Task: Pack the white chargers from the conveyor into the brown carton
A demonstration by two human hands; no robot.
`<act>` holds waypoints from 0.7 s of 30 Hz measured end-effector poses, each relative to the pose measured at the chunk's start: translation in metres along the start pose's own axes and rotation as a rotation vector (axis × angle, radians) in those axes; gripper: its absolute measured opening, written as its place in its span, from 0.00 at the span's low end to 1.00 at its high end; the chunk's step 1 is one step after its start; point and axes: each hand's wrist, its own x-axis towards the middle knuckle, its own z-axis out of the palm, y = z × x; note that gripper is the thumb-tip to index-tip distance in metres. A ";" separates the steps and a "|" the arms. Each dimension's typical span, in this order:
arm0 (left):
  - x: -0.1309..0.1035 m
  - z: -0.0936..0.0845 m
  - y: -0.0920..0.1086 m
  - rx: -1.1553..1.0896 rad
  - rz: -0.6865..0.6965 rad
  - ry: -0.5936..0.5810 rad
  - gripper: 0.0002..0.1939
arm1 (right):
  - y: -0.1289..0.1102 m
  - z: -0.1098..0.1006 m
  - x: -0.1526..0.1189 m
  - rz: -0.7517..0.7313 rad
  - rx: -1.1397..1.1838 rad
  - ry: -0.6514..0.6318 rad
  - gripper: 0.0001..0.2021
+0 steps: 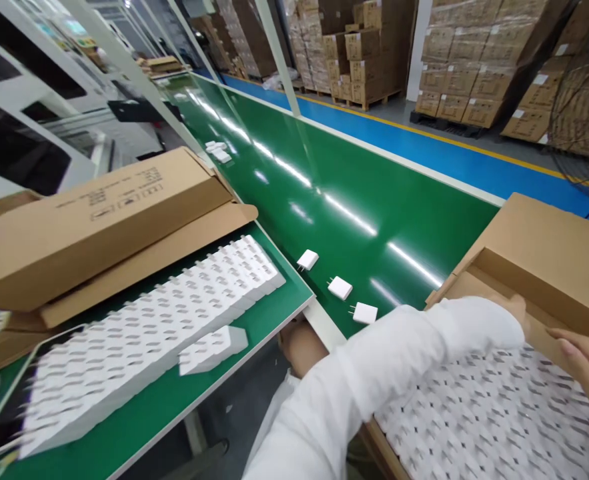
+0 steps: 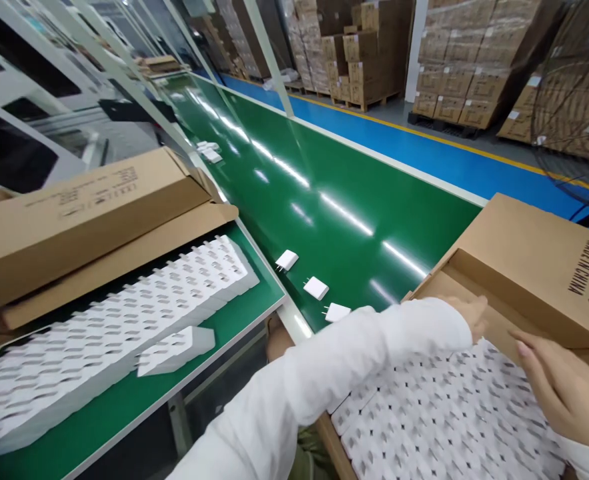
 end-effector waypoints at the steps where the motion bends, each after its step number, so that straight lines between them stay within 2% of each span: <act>1: -0.016 -0.006 -0.010 0.022 -0.034 0.021 0.12 | -0.001 -0.002 0.007 -0.032 0.026 -0.002 0.19; 2: -0.036 -0.010 -0.022 0.051 -0.072 0.054 0.14 | -0.009 -0.006 0.015 -0.075 0.042 -0.013 0.19; 4: -0.080 -0.004 -0.049 0.120 -0.204 0.103 0.15 | -0.043 -0.014 0.029 -0.164 0.055 -0.072 0.18; 5: -0.100 0.005 -0.062 0.146 -0.276 0.107 0.15 | -0.068 -0.017 0.035 -0.210 0.081 -0.100 0.18; 7: -0.132 0.028 -0.084 0.171 -0.336 0.087 0.18 | -0.127 -0.018 0.048 -0.230 0.145 -0.151 0.18; 9: -0.151 0.052 -0.096 0.176 -0.343 0.081 0.18 | -0.188 -0.008 0.061 -0.339 0.132 -0.271 0.16; 11: -0.162 0.067 -0.097 0.179 -0.358 0.099 0.16 | -0.240 0.010 0.072 -0.465 0.016 -0.378 0.14; 14: -0.187 0.073 -0.089 0.142 -0.435 0.183 0.19 | -0.298 0.043 0.084 -0.545 -0.089 -0.390 0.15; 17: -0.235 0.075 -0.083 0.000 -0.525 0.349 0.25 | -0.331 0.064 0.091 -0.578 -0.208 -0.429 0.19; 21: -0.300 0.085 -0.084 -0.124 -0.586 0.584 0.28 | -0.356 0.064 0.103 -0.660 -0.348 -0.495 0.14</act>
